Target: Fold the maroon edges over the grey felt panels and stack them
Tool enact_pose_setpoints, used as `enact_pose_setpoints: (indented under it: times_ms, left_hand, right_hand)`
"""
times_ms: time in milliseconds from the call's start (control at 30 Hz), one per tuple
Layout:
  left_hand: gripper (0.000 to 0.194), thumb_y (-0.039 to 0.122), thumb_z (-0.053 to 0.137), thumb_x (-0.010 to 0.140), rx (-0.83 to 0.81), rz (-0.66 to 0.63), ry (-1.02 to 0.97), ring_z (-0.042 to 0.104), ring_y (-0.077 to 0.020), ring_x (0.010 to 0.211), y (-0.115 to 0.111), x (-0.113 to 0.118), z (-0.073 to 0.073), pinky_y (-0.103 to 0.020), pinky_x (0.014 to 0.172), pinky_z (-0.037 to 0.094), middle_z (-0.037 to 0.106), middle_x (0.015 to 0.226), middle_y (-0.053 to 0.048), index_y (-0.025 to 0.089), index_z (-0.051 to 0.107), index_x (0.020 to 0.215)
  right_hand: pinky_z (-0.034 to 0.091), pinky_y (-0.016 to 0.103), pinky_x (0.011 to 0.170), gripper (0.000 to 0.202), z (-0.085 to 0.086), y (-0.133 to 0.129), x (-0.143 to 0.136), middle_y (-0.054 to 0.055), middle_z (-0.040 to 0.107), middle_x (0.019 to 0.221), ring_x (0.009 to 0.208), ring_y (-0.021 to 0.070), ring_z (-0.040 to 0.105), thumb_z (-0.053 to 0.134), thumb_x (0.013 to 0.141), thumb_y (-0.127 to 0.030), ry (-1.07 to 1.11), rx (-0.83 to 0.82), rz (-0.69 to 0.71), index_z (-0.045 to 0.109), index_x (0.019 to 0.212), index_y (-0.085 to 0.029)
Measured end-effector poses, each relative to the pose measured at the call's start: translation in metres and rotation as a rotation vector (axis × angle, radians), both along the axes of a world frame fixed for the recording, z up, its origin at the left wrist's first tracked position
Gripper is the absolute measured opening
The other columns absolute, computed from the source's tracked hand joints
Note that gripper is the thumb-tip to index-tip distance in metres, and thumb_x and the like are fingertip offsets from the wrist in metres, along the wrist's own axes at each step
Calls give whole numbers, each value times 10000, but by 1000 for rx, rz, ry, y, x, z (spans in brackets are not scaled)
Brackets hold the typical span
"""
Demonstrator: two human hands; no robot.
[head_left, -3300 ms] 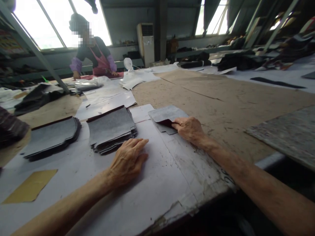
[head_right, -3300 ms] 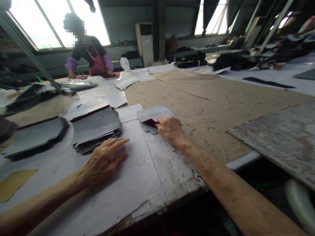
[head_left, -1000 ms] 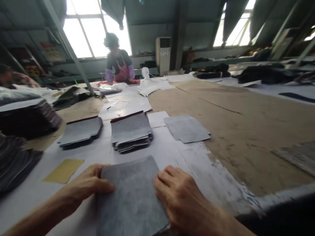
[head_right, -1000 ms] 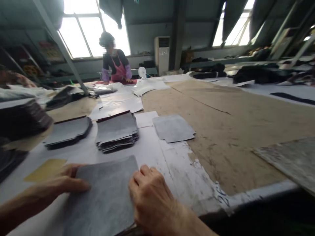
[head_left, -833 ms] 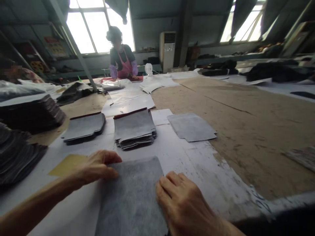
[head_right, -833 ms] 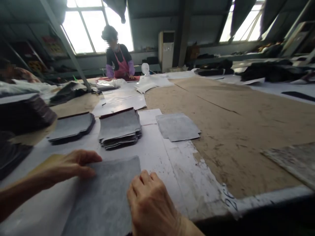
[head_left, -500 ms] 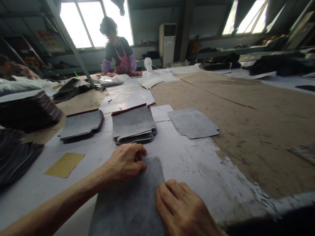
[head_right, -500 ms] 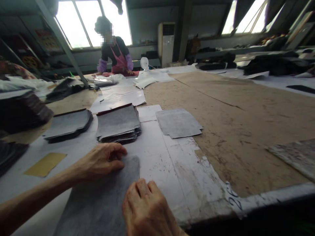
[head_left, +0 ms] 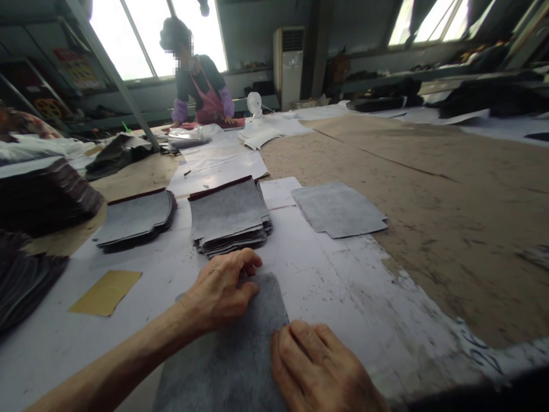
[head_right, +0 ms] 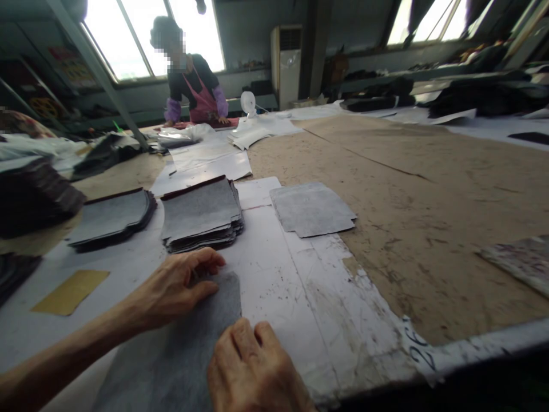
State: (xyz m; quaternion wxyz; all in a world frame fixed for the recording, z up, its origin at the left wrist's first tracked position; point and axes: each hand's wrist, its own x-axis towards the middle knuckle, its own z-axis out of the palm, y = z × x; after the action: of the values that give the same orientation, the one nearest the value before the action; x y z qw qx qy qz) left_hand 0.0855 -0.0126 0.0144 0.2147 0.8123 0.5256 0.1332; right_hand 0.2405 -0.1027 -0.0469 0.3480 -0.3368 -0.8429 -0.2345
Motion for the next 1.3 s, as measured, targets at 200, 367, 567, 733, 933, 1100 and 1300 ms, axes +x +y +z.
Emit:
enact_pose_setpoints:
  times_ms: [200, 367, 567, 733, 933, 1100, 1300]
  left_hand:
    - [184, 129, 551, 767, 233, -88, -199, 554, -143, 769, -7, -3, -24, -301, 719, 426, 603, 826, 0, 240, 670, 853]
    - [242, 83, 478, 824, 576, -250, -191, 531, -133, 733, -14, -7, -34, -301, 679, 407, 594, 804, -17, 224, 656, 908]
    - [281, 23, 387, 835, 717, -409, -94, 483, -153, 741, -15, -8, -38, -334, 679, 369, 579, 830, -51, 147, 606, 960]
    - [267, 33, 373, 842, 734, -429, -59, 483, -170, 768, -18, -9, -39, -350, 688, 366, 569, 846, -67, 122, 591, 968]
    - [275, 29, 384, 837, 721, -421, -65, 478, -168, 754, -18, -8, -37, -353, 684, 378, 563, 829, -67, 123, 603, 973]
    - [275, 38, 382, 845, 718, -422, -51, 491, -158, 745, -17, -9, -35, -341, 671, 397, 576, 825, -64, 131, 604, 977]
    - [305, 23, 375, 848, 742, -421, -10, 511, -138, 797, -16, -31, -29, -299, 714, 461, 573, 895, -57, 152, 566, 1047]
  right_hand:
    - [403, 315, 542, 220, 0, 1, 0, 78, 619, 753, 714, 208, 558, 431, 766, -25, -7, 25, -13, 634, 740, -105]
    - [433, 318, 577, 209, -1, 0, 0, 72, 633, 757, 735, 216, 571, 441, 754, -12, -31, 57, -26, 625, 736, -109]
    - [420, 320, 572, 227, -1, -2, 1, 80, 632, 755, 735, 212, 568, 425, 756, -2, 2, 69, -26, 623, 728, -108]
    - [420, 293, 561, 268, 18, 10, 16, 77, 576, 739, 691, 179, 517, 362, 798, -56, 119, -296, 59, 625, 801, -109]
    - [398, 279, 593, 296, 28, 40, 24, 67, 553, 761, 716, 178, 472, 406, 777, -39, 85, -389, -42, 609, 978, -114]
    - [393, 318, 647, 241, 19, 41, 20, 83, 545, 851, 771, 197, 457, 446, 776, -54, -24, -392, -90, 604, 949, -109]
    - [403, 335, 662, 284, 18, 40, 21, 93, 547, 892, 804, 211, 453, 420, 805, -69, -83, -399, -94, 596, 1021, -120]
